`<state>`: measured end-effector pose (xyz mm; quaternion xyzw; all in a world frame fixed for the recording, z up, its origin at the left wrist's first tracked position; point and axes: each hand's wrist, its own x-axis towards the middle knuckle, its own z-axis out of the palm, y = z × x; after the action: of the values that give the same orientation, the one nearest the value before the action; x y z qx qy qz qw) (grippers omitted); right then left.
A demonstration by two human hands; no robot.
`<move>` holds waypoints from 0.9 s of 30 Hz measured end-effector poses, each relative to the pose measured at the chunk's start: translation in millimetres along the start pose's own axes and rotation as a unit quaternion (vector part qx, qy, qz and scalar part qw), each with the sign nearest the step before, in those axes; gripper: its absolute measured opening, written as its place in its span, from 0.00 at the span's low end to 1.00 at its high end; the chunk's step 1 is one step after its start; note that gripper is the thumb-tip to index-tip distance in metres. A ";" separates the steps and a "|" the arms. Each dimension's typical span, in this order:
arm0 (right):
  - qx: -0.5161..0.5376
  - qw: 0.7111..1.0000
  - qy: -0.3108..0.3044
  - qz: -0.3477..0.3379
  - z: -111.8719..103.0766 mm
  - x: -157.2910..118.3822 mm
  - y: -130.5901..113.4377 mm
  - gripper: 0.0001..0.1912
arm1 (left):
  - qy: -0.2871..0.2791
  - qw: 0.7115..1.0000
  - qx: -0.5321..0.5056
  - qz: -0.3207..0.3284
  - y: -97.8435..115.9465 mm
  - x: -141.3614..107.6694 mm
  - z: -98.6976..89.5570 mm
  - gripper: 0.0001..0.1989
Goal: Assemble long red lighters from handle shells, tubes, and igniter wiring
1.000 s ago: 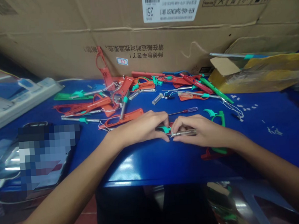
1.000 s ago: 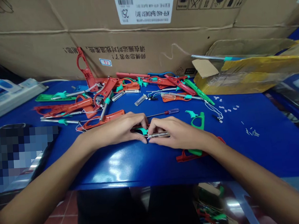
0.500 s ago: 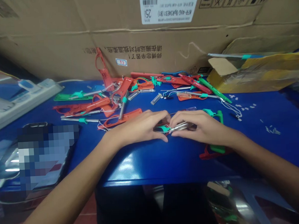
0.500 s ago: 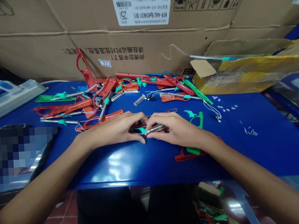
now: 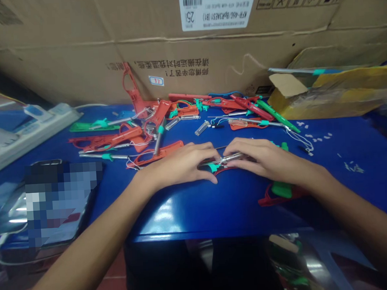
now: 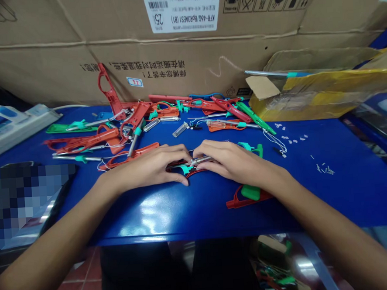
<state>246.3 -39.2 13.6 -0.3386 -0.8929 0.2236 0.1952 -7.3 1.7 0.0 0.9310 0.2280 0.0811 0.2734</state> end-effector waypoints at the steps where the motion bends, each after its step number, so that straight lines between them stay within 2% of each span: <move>1: -0.002 1.000 -0.007 0.000 -1.1 -0.1 -0.3 0.10 | -0.002 1.000 0.000 -0.003 0.2 0.0 -0.2 0.18; 5: -0.004 1.000 -0.018 -0.006 -3.1 -0.7 0.4 0.12 | 0.000 1.000 -0.011 -0.013 2.7 -0.6 -1.5 0.19; 12: -0.057 0.998 -0.016 0.005 -1.2 -1.5 2.2 0.14 | 0.006 0.997 -0.019 -0.070 5.3 -2.7 -2.6 0.25; 17: -0.143 0.990 0.010 -0.010 1.4 -1.2 5.3 0.15 | 0.007 0.999 -0.011 -0.045 2.0 -1.8 -1.9 0.23; 22: -0.164 0.986 0.008 -0.013 3.6 -1.1 9.1 0.16 | 0.003 0.997 -0.045 -0.070 0.2 -4.8 -11.6 0.24; 27: -0.154 0.988 0.005 -0.004 5.1 -0.6 8.6 0.16 | -0.010 0.994 -0.068 -0.089 -5.3 -9.4 -23.9 0.14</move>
<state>248.7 -35.2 4.7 -0.3619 -0.9171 0.0813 0.1459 -24.2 12.5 16.9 0.8869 0.3011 0.0629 0.3447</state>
